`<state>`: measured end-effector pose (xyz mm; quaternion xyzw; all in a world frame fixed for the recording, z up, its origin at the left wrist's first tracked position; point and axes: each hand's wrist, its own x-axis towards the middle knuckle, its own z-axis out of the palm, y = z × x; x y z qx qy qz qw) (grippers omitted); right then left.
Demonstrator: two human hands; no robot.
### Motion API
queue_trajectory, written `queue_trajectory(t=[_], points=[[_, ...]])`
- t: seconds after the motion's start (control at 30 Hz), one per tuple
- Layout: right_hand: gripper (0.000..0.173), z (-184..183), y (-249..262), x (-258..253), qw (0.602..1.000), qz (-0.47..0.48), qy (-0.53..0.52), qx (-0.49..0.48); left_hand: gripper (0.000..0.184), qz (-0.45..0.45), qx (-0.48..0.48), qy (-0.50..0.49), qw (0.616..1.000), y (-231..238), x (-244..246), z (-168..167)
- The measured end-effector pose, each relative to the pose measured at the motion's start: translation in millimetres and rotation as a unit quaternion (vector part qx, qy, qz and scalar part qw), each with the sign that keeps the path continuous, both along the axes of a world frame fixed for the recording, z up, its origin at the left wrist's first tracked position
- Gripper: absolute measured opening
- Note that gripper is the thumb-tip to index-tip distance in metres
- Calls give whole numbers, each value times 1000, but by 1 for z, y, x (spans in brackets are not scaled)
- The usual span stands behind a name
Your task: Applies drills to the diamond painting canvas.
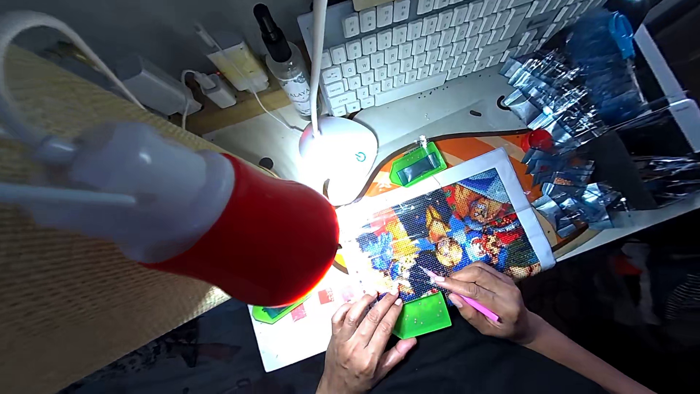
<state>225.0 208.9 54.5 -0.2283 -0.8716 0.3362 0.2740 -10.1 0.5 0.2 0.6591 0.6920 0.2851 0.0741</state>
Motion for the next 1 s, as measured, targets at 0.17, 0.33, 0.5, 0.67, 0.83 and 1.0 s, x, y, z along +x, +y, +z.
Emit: queue_trajectory(t=[0.17, 0.33, 0.5, 0.67, 0.83, 1.0], points=[[33, -3, -3, 6, 1000, 18, -5, 10, 62, -24, 6, -2, 1000, -9, -2, 1], [30, -6, -9, 13, 998, 49, -11, 23, 62, -25, 3, -1, 1000, -18, -7, -4], [33, -5, -15, 5, 991, 108, -65, 47, 63, -25, 4, -1, 1000, -20, -9, -6], [33, -10, -19, 3, 987, 96, -100, 84, 62, -27, 4, -1, 1000, -19, -13, -7], [36, -17, -22, 13, 986, 83, -101, 99, 65, -22, 3, 8, 1000, -21, -15, -10], [37, -26, -22, 29, 988, 66, -93, 105, 66, -19, 5, 15, 1000, -12, -14, -5]])
